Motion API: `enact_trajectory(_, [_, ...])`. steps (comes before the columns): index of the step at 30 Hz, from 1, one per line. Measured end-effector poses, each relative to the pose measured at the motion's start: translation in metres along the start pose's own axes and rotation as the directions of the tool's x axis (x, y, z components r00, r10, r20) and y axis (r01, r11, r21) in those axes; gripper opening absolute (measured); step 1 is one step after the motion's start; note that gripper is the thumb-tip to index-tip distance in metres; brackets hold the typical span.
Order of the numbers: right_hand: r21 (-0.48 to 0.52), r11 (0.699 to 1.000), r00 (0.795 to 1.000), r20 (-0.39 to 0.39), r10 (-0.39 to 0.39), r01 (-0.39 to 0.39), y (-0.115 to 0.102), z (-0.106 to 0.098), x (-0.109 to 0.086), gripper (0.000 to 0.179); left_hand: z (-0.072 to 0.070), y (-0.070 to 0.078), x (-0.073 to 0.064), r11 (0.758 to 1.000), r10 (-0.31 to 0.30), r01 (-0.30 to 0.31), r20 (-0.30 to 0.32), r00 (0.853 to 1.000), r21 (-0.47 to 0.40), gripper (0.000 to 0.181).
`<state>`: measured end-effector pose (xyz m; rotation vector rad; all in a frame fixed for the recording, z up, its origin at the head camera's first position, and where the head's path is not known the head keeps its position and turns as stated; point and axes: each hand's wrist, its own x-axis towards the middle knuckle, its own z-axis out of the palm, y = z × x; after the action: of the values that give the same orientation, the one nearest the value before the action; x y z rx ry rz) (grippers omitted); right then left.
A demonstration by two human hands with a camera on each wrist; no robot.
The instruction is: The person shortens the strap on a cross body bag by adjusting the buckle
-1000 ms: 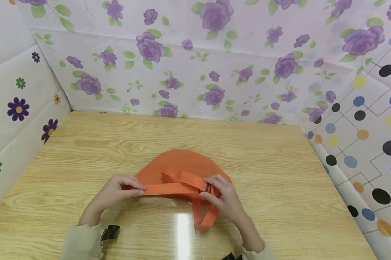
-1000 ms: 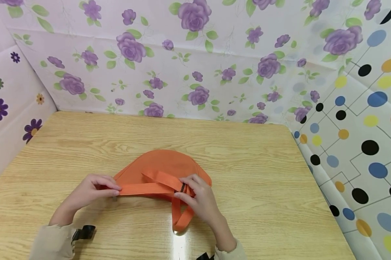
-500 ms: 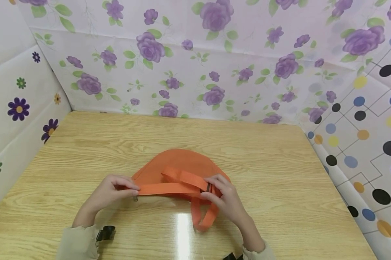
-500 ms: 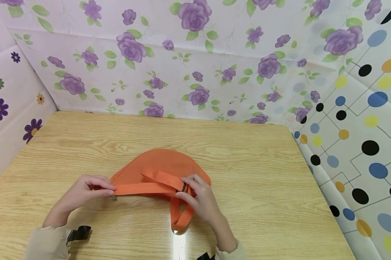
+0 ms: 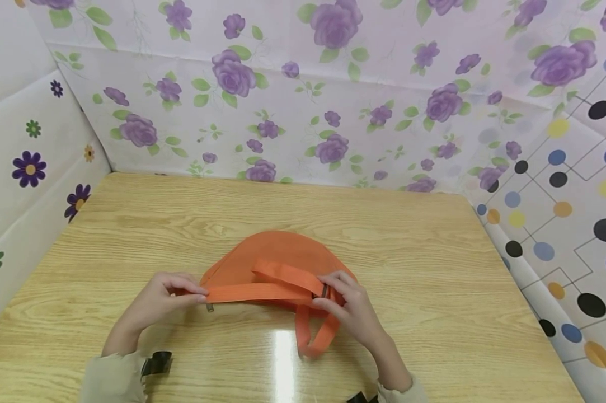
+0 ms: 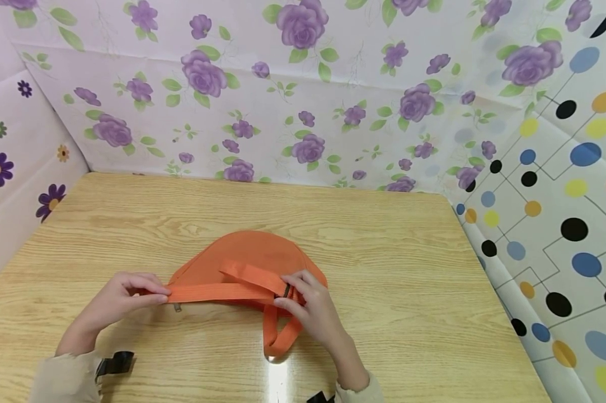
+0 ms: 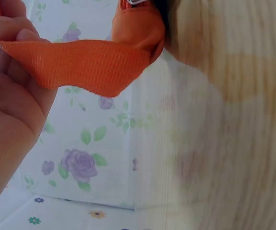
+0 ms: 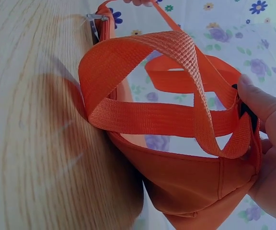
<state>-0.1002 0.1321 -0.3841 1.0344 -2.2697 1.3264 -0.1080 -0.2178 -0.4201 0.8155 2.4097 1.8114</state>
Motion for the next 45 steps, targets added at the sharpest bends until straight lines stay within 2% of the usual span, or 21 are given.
enact_trajectory(8, [-0.020, 1.000, 1.000, -0.002, -0.002, 0.002, -0.002, 0.000, 0.000, 0.036, -0.006, 0.000, -0.005, 1.000, -0.017, 0.018, -0.011, 1.000, 0.013, 0.019])
enact_trajectory(16, [-0.025, 1.000, 1.000, -0.002, -0.006, 0.006, -0.002, -0.001, 0.000, 0.037, -0.011, -0.001, -0.009, 1.000, -0.020, 0.020, 0.033, 0.999, -0.021, 0.018])
enact_trajectory(25, [-0.020, 1.000, 1.000, -0.005, -0.008, 0.007, 0.000, -0.003, 0.000, 0.036, -0.020, -0.005, -0.017, 0.998, -0.052, 0.054, 0.045, 0.998, -0.038, 0.018])
enact_trajectory(29, [-0.022, 1.000, 1.000, -0.004, 0.012, -0.012, 0.001, -0.004, -0.001, 0.034, -0.023, -0.006, -0.019, 0.998, -0.036, 0.039, 0.054, 0.998, -0.046, 0.019])
enact_trajectory(33, [-0.033, 0.998, 0.999, -0.003, 0.052, -0.052, 0.001, -0.005, -0.001, 0.032, -0.025, -0.006, -0.022, 0.997, -0.072, 0.074, 0.054, 0.996, -0.028, 0.017])
enact_trajectory(38, [-0.044, 0.997, 0.998, -0.005, 0.064, -0.064, 0.001, -0.006, -0.001, 0.032, -0.028, -0.009, -0.027, 0.990, -0.134, 0.136, 0.063, 0.989, -0.025, 0.013])
enact_trajectory(41, [-0.046, 0.997, 0.999, -0.006, 0.054, -0.054, 0.000, -0.005, -0.001, 0.032, -0.028, -0.011, -0.027, 0.989, -0.143, 0.145, 0.067, 0.987, -0.025, 0.012])
enact_trajectory(45, [-0.040, 0.998, 0.999, -0.009, 0.049, -0.049, -0.001, -0.005, 0.001, 0.031, -0.027, -0.013, -0.026, 0.992, -0.126, 0.127, 0.105, 0.986, -0.002, 0.012])
